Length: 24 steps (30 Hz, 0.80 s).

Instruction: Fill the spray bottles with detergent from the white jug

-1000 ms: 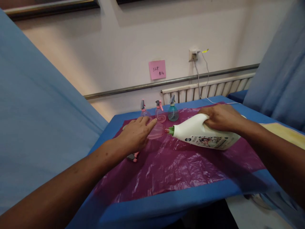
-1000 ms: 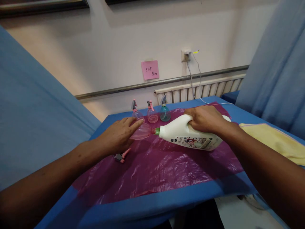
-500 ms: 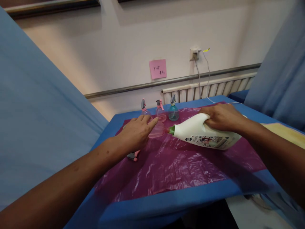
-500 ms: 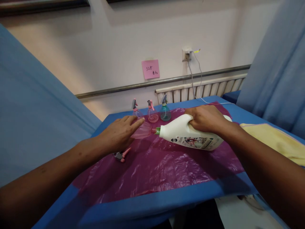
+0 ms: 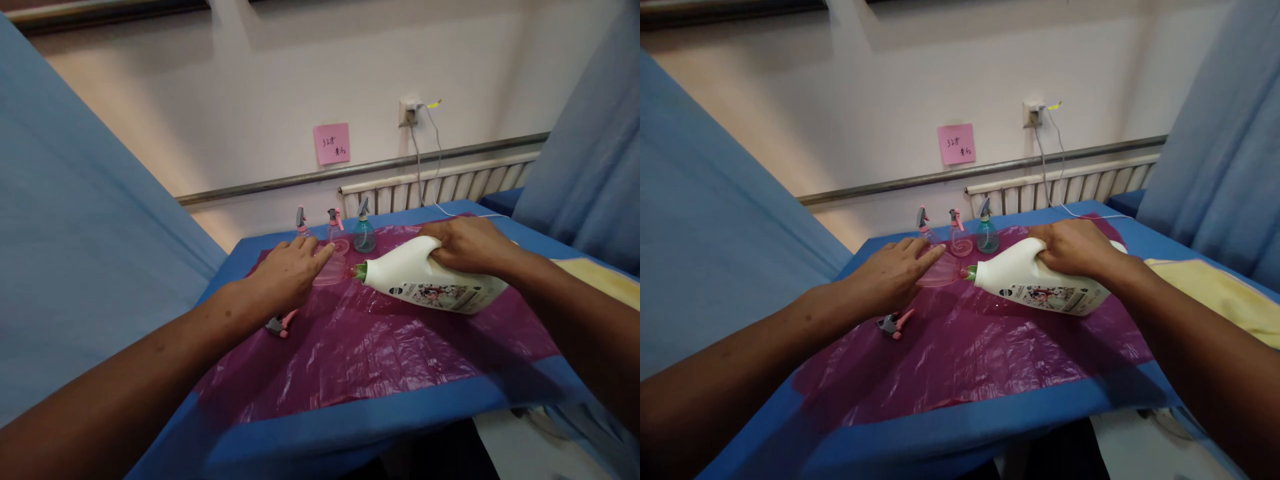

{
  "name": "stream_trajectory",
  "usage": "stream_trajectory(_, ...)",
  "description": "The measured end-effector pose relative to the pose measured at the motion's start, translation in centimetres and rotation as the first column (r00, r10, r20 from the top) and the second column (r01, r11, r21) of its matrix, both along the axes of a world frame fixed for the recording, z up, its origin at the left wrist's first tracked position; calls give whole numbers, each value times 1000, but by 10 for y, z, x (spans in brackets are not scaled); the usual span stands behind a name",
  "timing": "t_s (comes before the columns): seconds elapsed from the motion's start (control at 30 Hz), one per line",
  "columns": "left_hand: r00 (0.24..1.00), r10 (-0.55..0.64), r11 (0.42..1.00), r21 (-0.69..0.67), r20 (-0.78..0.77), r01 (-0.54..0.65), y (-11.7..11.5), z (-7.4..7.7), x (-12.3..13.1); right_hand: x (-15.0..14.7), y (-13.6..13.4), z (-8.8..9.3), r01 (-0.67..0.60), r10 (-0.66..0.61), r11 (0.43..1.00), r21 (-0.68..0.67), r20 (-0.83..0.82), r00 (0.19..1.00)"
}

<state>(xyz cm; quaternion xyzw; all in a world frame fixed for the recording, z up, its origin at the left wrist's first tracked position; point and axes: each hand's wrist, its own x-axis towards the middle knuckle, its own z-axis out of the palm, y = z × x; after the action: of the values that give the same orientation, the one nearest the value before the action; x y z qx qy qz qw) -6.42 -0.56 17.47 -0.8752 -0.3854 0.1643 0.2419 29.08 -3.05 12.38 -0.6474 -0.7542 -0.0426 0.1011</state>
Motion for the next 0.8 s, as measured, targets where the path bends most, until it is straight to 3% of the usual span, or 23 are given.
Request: stream_trajectory(0.8, 994, -107, 993, 55, 10, 107, 10, 1, 0, 2, -1, 1, -8, 8, 1000, -3, -19, 1000)
